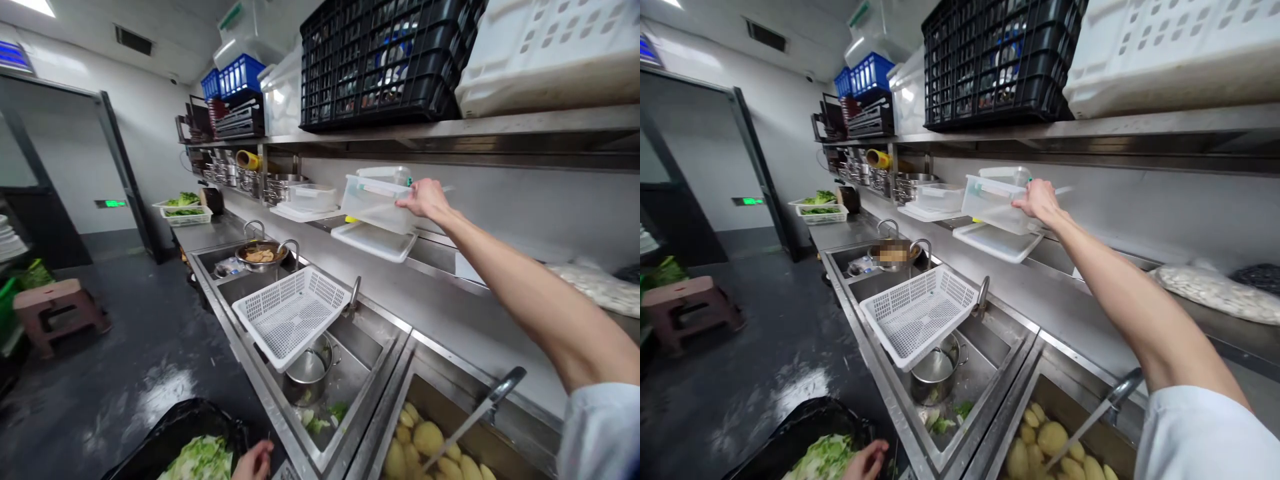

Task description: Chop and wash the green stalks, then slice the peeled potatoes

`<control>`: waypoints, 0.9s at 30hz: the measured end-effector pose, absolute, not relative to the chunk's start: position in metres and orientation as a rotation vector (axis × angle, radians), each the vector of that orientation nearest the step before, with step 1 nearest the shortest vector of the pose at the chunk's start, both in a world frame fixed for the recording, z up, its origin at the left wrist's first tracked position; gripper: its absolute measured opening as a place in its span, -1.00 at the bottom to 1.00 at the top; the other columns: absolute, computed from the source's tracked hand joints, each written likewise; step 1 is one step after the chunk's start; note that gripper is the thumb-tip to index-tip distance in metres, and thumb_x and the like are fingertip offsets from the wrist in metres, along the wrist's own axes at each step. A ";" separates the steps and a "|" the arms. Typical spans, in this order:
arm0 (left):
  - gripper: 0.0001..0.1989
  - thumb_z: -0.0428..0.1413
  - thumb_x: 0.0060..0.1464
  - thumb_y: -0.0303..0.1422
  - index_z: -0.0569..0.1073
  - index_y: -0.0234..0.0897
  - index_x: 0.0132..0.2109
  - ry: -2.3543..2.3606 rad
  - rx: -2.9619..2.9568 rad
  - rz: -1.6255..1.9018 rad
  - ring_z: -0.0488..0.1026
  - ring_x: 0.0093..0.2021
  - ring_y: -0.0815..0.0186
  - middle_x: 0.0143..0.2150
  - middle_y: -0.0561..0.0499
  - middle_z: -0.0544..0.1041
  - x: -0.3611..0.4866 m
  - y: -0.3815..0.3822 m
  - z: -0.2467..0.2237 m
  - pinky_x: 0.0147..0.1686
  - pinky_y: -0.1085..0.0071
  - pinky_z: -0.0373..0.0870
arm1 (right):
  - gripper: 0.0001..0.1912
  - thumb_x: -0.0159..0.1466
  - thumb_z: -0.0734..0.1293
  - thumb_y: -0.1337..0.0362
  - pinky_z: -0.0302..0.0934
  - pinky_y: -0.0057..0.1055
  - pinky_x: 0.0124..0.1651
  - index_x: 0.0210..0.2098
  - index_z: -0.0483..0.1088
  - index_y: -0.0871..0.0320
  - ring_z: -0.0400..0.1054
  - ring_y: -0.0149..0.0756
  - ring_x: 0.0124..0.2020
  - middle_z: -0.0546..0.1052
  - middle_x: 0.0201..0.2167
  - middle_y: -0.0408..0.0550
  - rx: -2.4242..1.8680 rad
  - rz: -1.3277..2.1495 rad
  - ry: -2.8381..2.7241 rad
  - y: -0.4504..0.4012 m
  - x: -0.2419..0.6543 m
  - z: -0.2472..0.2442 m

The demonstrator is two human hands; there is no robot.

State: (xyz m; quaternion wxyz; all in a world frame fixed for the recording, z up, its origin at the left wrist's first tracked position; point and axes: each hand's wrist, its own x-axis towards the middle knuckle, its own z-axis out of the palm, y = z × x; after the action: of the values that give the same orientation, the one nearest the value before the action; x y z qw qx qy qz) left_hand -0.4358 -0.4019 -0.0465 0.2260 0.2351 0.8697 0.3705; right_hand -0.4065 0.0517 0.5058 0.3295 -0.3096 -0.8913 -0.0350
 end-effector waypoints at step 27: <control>-0.57 0.15 0.29 0.00 0.54 -0.29 0.01 1.068 2.570 1.302 0.52 0.17 -0.13 -0.08 -0.10 0.58 -0.474 -0.186 0.446 0.17 -0.23 0.44 | -0.81 0.37 0.34 0.29 0.53 -0.03 -0.08 -0.16 0.41 -0.25 0.60 -0.10 -0.15 0.58 -0.35 -0.14 -0.557 -0.617 -2.141 -0.205 -0.129 0.381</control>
State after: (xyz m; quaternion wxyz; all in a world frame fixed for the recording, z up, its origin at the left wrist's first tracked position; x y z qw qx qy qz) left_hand -0.4743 -0.1858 0.4463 0.0347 0.8359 0.3475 0.4235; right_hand -0.1289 -0.2050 0.3812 0.4098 -0.2212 -0.8503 -0.2452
